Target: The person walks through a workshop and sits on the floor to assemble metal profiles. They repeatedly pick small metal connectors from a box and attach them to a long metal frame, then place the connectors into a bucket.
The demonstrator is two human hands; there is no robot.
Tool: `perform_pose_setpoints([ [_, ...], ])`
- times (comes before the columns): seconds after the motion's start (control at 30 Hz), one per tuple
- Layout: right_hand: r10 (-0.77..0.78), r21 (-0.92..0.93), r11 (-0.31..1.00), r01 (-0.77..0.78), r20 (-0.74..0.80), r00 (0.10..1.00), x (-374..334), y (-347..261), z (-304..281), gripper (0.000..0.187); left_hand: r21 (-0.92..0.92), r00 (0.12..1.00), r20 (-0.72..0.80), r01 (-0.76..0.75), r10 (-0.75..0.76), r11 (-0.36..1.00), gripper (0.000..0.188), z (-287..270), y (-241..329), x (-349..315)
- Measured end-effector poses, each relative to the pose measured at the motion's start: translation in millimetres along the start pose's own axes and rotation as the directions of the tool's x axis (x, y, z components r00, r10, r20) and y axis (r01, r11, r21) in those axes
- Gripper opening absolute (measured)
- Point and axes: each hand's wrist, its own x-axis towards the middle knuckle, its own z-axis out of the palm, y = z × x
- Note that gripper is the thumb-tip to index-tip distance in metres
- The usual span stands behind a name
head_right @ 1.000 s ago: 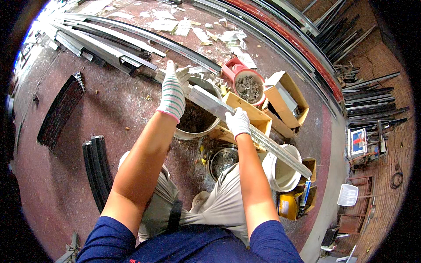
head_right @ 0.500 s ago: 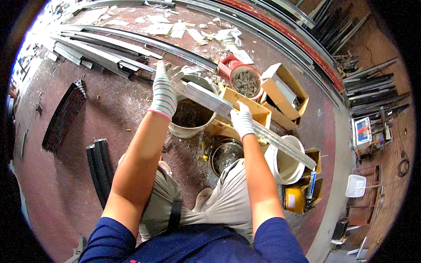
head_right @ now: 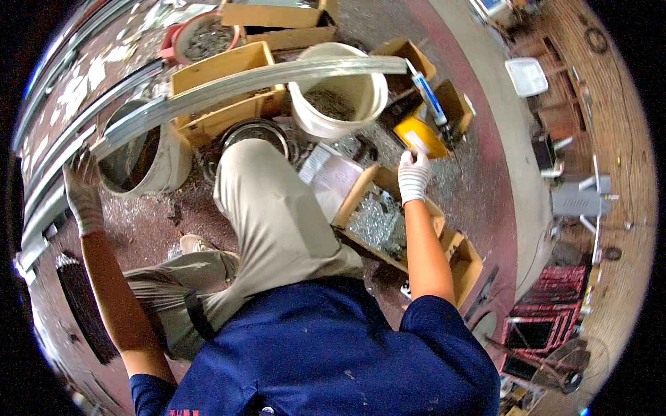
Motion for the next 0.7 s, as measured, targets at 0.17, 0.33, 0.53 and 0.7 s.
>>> perform_pose_setpoints([
  [0.17, 0.378, -0.34, 0.894, -0.292, 0.221, 0.899, -57.1, 149.5, -2.3, 0.031, 0.306, 0.997, 0.071, -0.057, 0.037, 0.95, 0.073, -17.3, -38.3, 9.6],
  [0.33, 0.249, -0.492, 0.867, 0.083, 0.57, 0.783, -100.9, 158.8, 33.6, 0.053, 0.524, 0.974, 0.213, -0.182, 0.078, 0.832, 0.074, -30.0, -38.8, -29.8],
  [0.53, 0.377, -0.614, 0.762, 0.206, 0.679, 0.631, -93.7, 191.4, 82.6, 0.039, 0.599, 0.984, 0.168, -0.153, 0.064, 0.786, 0.07, -67.6, -37.7, -38.1],
  [0.7, 0.304, -0.504, 0.861, 0.07, 0.62, 0.723, -89.4, 188.0, 80.5, 0.034, 0.578, 0.979, 0.193, -0.164, 0.061, 0.799, 0.061, -86.3, -46.7, -25.4],
])
